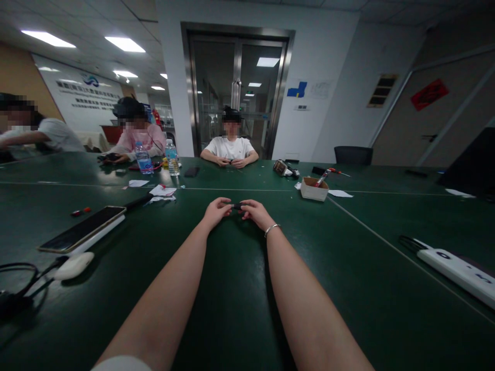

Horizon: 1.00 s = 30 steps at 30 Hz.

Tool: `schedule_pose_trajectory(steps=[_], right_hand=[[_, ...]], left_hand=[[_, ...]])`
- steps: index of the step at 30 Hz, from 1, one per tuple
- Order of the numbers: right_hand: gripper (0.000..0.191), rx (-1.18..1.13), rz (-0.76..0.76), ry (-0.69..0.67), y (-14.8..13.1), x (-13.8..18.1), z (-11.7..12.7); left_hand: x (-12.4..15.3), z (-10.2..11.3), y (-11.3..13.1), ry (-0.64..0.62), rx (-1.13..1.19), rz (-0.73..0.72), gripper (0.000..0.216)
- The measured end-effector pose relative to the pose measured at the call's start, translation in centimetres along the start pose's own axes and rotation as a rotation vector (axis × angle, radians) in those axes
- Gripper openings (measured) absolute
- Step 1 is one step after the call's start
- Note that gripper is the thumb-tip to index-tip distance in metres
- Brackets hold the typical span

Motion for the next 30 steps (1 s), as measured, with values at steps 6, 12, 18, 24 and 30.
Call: schedule_pose_trajectory(steps=[6,12,18,24,30], right_hand=[[0.015,-0.016,-0.002,0.003,0.1,-0.1,0.1],[0.017,0.000,-0.013,0.014,0.2,-0.2,0.2],[0.019,-0.038,0.009,0.054,0.1,-0.2,0.6],[0.018,-0.004,0.005,0.005,0.0,0.0,0.0],[0.019,-0.012,0.000,-0.003,0.0,0.1,0.0]], left_hand=[[0.3,-0.2,0.2,-0.037,-0.031,0.007,0.031],[0.0,-0.1,-0.4,-0.013,-0.022,0.041,0.029],[-0.5,1.1,-0.8,0.099,-0.051,0.065,0.030],[-0.3,0.6,-0.6,0.062,-0.074,0.071,0.030],[-0.4,0.3,-1.0,0.010,-0.137,0.073,0.032]])
Point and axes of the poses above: each hand's wrist, its own x-axis away from the middle knuckle, its own z-axis out of the back of the hand, y = z × x, the point moved 8 cm from there along -x, towards the middle knuckle, and after that the axes turned 2 degrees about -z, right-handed, at the moved point
